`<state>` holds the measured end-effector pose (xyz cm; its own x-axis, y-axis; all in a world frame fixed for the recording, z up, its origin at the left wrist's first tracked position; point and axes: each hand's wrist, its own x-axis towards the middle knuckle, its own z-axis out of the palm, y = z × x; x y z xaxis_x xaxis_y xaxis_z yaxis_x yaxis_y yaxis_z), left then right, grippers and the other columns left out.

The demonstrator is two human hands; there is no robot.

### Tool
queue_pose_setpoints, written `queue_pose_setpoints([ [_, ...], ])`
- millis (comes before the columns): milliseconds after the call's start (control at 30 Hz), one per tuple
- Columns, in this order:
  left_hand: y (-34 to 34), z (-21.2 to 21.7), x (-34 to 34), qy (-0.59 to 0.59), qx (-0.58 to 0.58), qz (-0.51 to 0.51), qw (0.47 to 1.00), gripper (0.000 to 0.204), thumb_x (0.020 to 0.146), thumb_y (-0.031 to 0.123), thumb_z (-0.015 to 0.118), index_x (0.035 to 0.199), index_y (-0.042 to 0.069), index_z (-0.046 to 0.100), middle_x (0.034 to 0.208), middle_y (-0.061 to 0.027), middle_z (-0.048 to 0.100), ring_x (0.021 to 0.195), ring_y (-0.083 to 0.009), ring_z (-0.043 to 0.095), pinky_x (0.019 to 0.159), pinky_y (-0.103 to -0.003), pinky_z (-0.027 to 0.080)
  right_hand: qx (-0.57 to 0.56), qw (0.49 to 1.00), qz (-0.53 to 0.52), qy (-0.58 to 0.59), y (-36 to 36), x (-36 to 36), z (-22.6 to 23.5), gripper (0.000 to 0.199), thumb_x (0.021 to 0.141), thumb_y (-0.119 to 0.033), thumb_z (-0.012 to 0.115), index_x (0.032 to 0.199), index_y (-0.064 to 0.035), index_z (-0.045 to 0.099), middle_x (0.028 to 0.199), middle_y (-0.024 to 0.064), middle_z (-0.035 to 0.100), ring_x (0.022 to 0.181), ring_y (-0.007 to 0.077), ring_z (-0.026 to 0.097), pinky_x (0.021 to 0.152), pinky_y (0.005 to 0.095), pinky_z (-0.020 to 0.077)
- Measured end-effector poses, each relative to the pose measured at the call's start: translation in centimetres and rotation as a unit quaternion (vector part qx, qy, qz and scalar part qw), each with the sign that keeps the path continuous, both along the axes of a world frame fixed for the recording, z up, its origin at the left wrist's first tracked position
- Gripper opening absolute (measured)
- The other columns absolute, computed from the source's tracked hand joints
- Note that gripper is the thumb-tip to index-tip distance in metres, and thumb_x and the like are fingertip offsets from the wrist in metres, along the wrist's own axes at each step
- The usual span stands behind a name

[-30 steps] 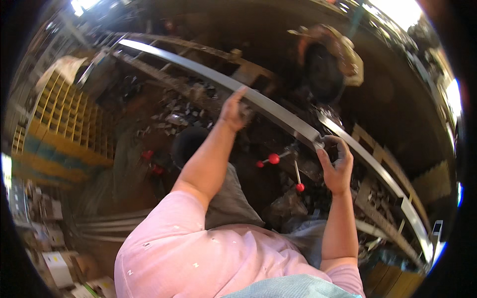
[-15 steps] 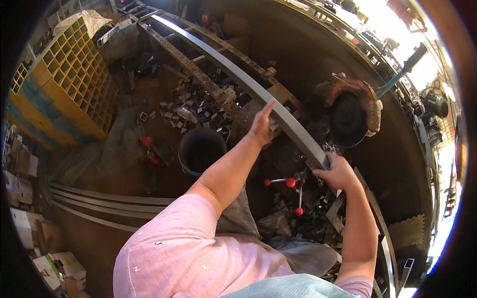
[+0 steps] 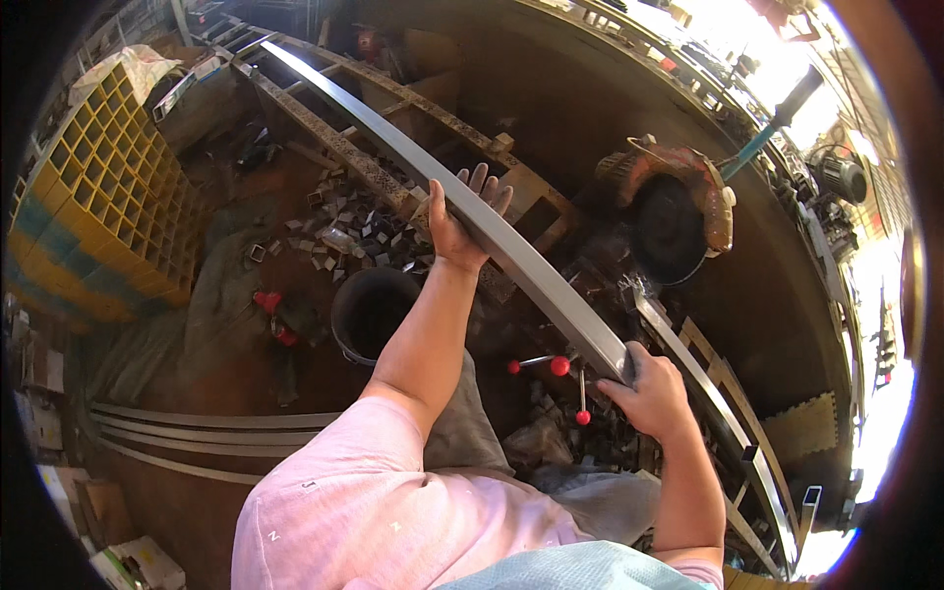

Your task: The person selects hollow metal profiles from a stack, positions them on a chop saw, and cuts them to length. After each cut, the person removes the cut piece and places it aside, repeating the process for several profiles.

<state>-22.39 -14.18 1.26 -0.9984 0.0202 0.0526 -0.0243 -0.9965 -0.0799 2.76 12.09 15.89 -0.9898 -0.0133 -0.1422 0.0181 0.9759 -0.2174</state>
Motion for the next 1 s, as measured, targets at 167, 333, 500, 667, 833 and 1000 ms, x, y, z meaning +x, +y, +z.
queue_pose_setpoints([
  [167, 0.0, 2.5, 1.7, 0.094, 0.099, -0.022, 0.990, 0.080, 0.096, 0.068, 0.069, 0.141, 0.003, 0.059, 0.143, -0.0255, 0.064, 0.129, -0.0414, 0.063, 0.125, -0.067, 0.036, 0.027, 0.999, -0.018, 0.036, 2.5, 8.3, 4.4, 0.060, 0.077, -0.038, 0.090, 0.121, -0.0048, 0.067, 0.090, 0.0236, 0.073, 0.092, 0.0465, 0.070, 0.083, 0.0519, 0.0541],
  [333, -2.6, 1.1, -0.3, 0.201, 0.125, -0.018, 0.971, 0.066, 0.101, 0.063, 0.066, 0.137, 0.008, 0.067, 0.147, -0.0233, 0.064, 0.126, -0.0385, 0.068, 0.121, -0.062, 0.042, -0.039, 0.992, -0.118, -0.007, 8.0, 24.5, 6.0, 0.052, 0.071, -0.023, 0.093, 0.115, -0.0027, 0.073, 0.090, 0.0201, 0.076, 0.084, 0.0379, 0.075, 0.076, 0.0427, 0.0571],
  [500, 3.7, 3.8, 7.0, 0.174, 0.109, -0.105, 0.973, 0.043, 0.106, 0.045, 0.066, 0.135, 0.014, 0.070, 0.139, -0.0192, 0.070, 0.120, -0.0358, 0.071, 0.121, -0.058, 0.044, -0.063, 0.967, -0.244, 0.019, 8.7, 34.9, 7.4, 0.056, 0.055, -0.018, 0.093, 0.105, 0.0012, 0.075, 0.079, 0.0184, 0.071, 0.074, 0.0297, 0.073, 0.073, 0.0381, 0.0552],
  [667, 9.8, 7.2, 13.9, 0.170, 0.062, -0.227, 0.957, 0.034, 0.105, 0.033, 0.070, 0.127, 0.009, 0.067, 0.113, -0.0122, 0.074, 0.115, -0.0328, 0.069, 0.118, -0.054, 0.049, -0.220, 0.918, -0.329, -0.036, 10.2, 45.9, 9.1, 0.049, 0.076, -0.012, 0.087, 0.120, 0.0026, 0.072, 0.097, 0.0091, 0.074, 0.088, 0.0186, 0.068, 0.082, 0.0366, 0.0555],
  [833, 15.5, 7.6, 19.9, 0.193, -0.043, -0.323, 0.926, 0.037, 0.098, 0.034, 0.076, 0.123, 0.009, 0.067, 0.111, -0.0097, 0.071, 0.117, -0.0305, 0.069, 0.107, -0.050, 0.056, -0.323, 0.831, -0.441, -0.105, 9.7, 55.9, 8.7, 0.048, 0.083, -0.013, 0.086, 0.127, 0.0017, 0.069, 0.098, 0.0062, 0.074, 0.086, 0.0192, 0.069, 0.076, 0.0354, 0.0556],
  [1000, 18.1, 7.9, 25.4, 0.157, -0.072, -0.418, 0.892, 0.036, 0.095, 0.031, 0.077, 0.122, 0.010, 0.066, 0.109, -0.0092, 0.070, 0.112, -0.0292, 0.069, 0.101, -0.049, 0.057, -0.440, 0.659, -0.572, -0.212, 7.1, 63.3, 8.9, 0.056, 0.078, -0.011, 0.094, 0.127, -0.0012, 0.070, 0.096, 0.0027, 0.072, 0.082, 0.0151, 0.067, 0.068, 0.0322, 0.0542],
])
